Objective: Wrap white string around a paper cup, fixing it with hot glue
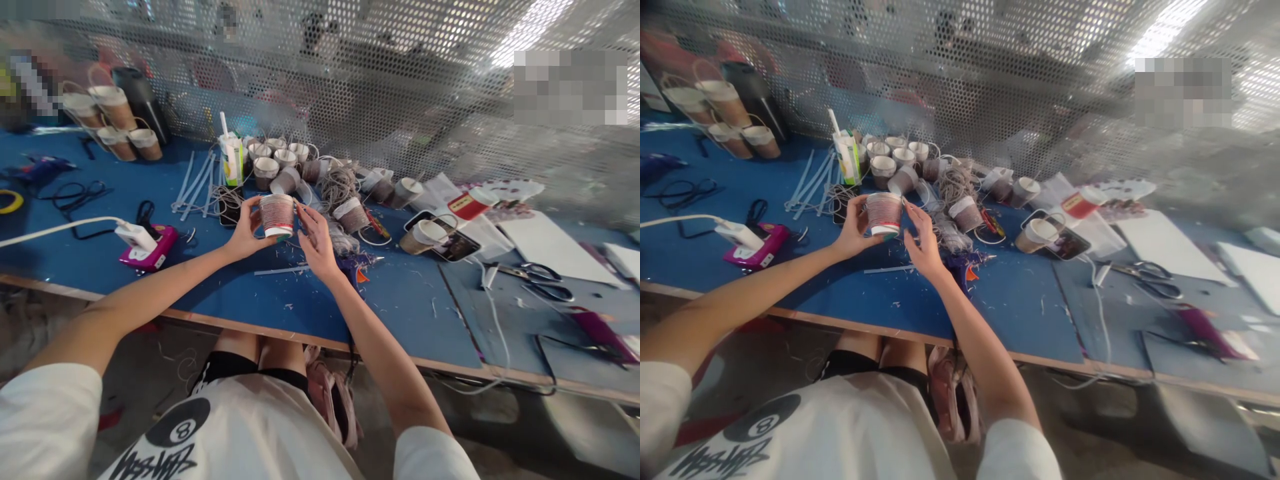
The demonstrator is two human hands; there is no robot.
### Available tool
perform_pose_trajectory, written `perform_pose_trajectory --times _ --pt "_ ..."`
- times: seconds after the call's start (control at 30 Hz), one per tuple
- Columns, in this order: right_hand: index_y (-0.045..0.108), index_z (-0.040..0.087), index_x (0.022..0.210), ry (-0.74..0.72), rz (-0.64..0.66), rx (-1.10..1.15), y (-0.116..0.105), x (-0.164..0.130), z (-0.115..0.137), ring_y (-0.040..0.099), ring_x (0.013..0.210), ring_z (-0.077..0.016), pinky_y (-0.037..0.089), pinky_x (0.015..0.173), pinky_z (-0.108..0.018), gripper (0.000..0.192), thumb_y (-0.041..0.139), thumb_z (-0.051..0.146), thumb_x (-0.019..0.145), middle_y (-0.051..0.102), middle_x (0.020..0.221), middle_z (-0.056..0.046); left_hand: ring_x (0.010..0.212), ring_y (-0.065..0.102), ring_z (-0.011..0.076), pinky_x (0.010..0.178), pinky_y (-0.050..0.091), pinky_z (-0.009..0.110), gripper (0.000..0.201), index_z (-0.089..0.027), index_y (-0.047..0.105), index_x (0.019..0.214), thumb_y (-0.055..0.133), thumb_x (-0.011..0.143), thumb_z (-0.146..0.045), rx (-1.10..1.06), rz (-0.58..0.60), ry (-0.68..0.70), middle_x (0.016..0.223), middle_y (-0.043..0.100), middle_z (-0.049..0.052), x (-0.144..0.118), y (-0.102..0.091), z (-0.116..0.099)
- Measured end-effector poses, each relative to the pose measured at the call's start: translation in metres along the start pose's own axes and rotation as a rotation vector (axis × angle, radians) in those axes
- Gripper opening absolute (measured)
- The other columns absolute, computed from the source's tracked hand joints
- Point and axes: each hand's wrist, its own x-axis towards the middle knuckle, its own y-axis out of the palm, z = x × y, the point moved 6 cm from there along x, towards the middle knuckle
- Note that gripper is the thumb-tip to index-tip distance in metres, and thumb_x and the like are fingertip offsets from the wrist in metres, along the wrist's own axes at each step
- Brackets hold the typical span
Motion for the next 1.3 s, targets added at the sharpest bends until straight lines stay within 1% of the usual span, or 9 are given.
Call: perform_pose_trajectory --times 0.2,0.37,0.47,0.63,0.8,0.93,1.03,1.17,1.3 --pt "0.050 0.024 0.117 0.014 -0.319 -0.495 -0.039 0.003 0.030 0.053 0.125 -0.0297 0.044 0.108 -0.054 0.029 0.049 0.037 0.092 0.056 0.121 -0.015 0.122 0.056 0.0296 0.102 0.052 0.052 0.094 -0.027 0.030 0.130 0.086 0.061 -0.059 0.102 0.028 -0.084 0.134 0.041 0.014 0.001 -0.003 0.020" --pt "0.051 0.003 0.110 0.609 -0.265 -1.086 -0.078 -0.035 0.045 0.047 0.122 -0.0502 0.040 0.098 -0.068 0.053 0.070 0.040 0.077 0.049 0.119 -0.033 0.103 0.061 0.0259 0.093 0.055 0.052 0.087 -0.021 0.031 0.126 0.086 0.061 -0.037 0.187 0.076 -0.144 0.118 0.049 0.012 0.002 -0.001 0.030" --pt "0.051 -0.002 0.112 0.853 -0.096 -1.194 -0.081 -0.064 0.036 0.052 0.115 -0.0512 0.047 0.089 -0.062 0.059 0.076 0.035 0.072 0.051 0.116 -0.036 0.096 0.060 0.0219 0.091 0.056 0.049 0.085 -0.021 0.031 0.125 0.085 0.059 -0.026 0.185 0.099 -0.114 0.112 0.050 0.009 0.002 0.002 0.028" --pt "0.054 -0.001 0.113 0.856 -0.051 -1.274 -0.079 -0.073 0.023 0.058 0.108 -0.0437 0.050 0.086 -0.054 0.053 0.074 0.026 0.072 0.057 0.111 -0.032 0.102 0.060 0.0238 0.096 0.052 0.052 0.086 -0.022 0.030 0.123 0.087 0.060 -0.034 0.168 0.041 -0.095 0.115 0.048 0.009 0.002 0.000 0.025" --pt "0.057 0.000 0.102 0.647 -0.129 -1.301 -0.089 -0.062 0.044 0.055 0.107 -0.0433 0.042 0.096 -0.063 0.037 0.062 0.029 0.080 0.060 0.104 -0.031 0.106 0.059 0.0220 0.096 0.054 0.046 0.087 -0.027 0.024 0.124 0.084 0.068 -0.054 0.112 -0.085 -0.022 0.121 0.043 0.010 0.003 -0.006 0.020" --pt "0.058 0.013 0.094 0.455 -0.311 -1.026 -0.101 -0.041 0.066 0.056 0.108 -0.0362 0.040 0.102 -0.060 0.023 0.053 0.031 0.080 0.063 0.101 -0.020 0.110 0.058 0.0227 0.097 0.053 0.045 0.088 -0.028 0.025 0.129 0.083 0.069 -0.057 0.093 -0.135 0.019 0.127 0.040 0.011 0.004 -0.007 0.015" --pt "0.056 0.021 0.081 0.408 -0.385 -0.484 -0.102 -0.017 0.061 0.062 0.084 -0.0262 0.054 0.083 -0.047 0.017 0.052 0.035 0.074 0.064 0.082 -0.008 0.112 0.057 0.0239 0.098 0.052 0.045 0.092 -0.029 0.028 0.137 0.085 0.067 -0.050 0.119 -0.105 -0.007 0.133 0.041 0.012 0.004 -0.006 0.012" --pt "0.053 0.023 0.064 0.449 -0.227 0.150 -0.076 0.011 0.039 0.042 0.034 -0.0132 0.039 0.036 -0.028 0.018 0.052 0.040 0.070 0.047 0.042 0.003 0.114 0.057 0.0252 0.095 0.053 0.041 0.088 -0.028 0.036 0.139 0.085 0.068 -0.046 0.180 -0.078 -0.035 0.133 0.047 0.012 0.004 -0.007 0.010" --pt "0.059 0.020 0.063 0.481 -0.040 0.314 -0.046 0.010 0.021 0.030 0.021 -0.0099 0.026 0.025 -0.024 0.027 0.063 0.045 0.072 0.040 0.031 0.006 0.119 0.056 0.0276 0.096 0.053 0.042 0.088 -0.026 0.037 0.139 0.083 0.069 -0.053 0.217 -0.096 -0.020 0.135 0.046 0.013 0.004 -0.009 0.008"
